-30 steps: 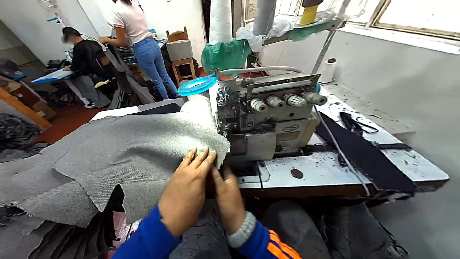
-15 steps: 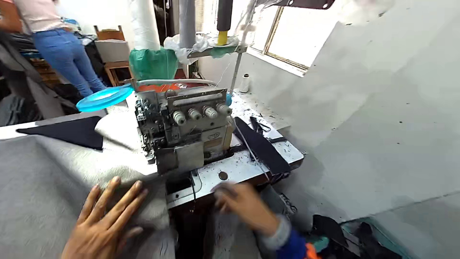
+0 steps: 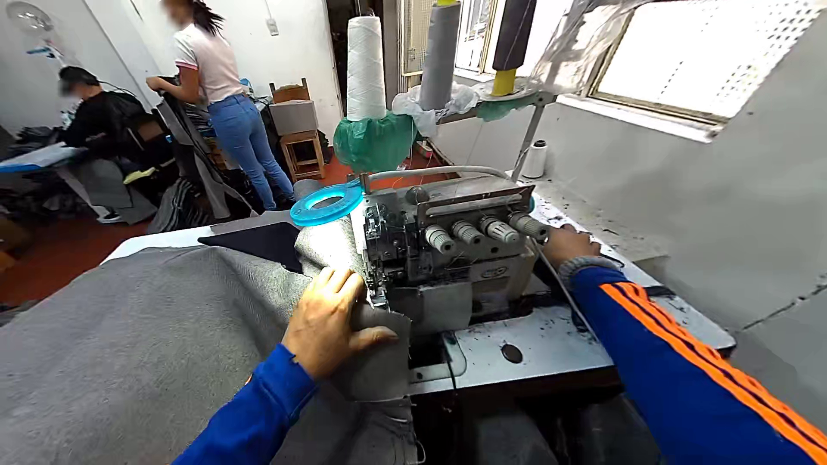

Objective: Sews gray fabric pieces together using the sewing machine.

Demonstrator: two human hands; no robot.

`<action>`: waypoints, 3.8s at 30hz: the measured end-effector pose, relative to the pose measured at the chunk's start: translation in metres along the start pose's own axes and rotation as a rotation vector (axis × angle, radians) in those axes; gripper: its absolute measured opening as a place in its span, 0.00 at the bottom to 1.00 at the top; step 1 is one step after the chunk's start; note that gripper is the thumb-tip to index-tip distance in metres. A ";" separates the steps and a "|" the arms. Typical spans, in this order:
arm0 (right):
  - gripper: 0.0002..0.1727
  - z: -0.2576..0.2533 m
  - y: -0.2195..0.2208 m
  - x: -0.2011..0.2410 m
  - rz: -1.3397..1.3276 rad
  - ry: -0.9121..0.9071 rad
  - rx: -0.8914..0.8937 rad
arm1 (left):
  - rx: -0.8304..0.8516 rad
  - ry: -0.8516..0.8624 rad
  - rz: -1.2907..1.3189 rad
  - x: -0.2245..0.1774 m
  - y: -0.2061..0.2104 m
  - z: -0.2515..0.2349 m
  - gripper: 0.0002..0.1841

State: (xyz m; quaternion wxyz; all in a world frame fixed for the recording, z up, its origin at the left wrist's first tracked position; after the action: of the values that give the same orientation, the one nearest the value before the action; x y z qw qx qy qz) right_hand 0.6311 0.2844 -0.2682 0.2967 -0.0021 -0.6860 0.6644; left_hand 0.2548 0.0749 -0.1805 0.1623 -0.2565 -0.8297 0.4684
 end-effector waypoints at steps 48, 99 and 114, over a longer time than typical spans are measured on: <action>0.15 0.329 0.043 0.108 -1.078 -0.686 0.653 | -0.104 -0.035 -0.107 -0.046 -0.002 0.021 0.17; 0.22 0.313 0.093 0.081 -0.218 -0.906 -0.414 | 0.265 -0.609 -0.566 0.034 -0.100 0.170 0.33; 0.54 0.367 0.056 0.116 -1.193 -0.779 0.766 | -0.458 -0.458 0.296 -0.052 -0.076 0.049 0.14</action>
State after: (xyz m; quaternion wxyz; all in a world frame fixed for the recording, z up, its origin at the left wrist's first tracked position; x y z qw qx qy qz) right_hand 0.3631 0.0034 -0.2511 0.3210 0.6978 -0.3504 0.5360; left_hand 0.2516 -0.0218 -0.1419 -0.1591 -0.2920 -0.8820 0.3340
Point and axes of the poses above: each hand's wrist, its own z-axis away from the middle knuckle, its own y-axis out of the palm, x = y × z, the point moved 6 cm from there along -z, towards the middle knuckle, and after that the axes turned 14 degrees about y, right-handed, at the moved point
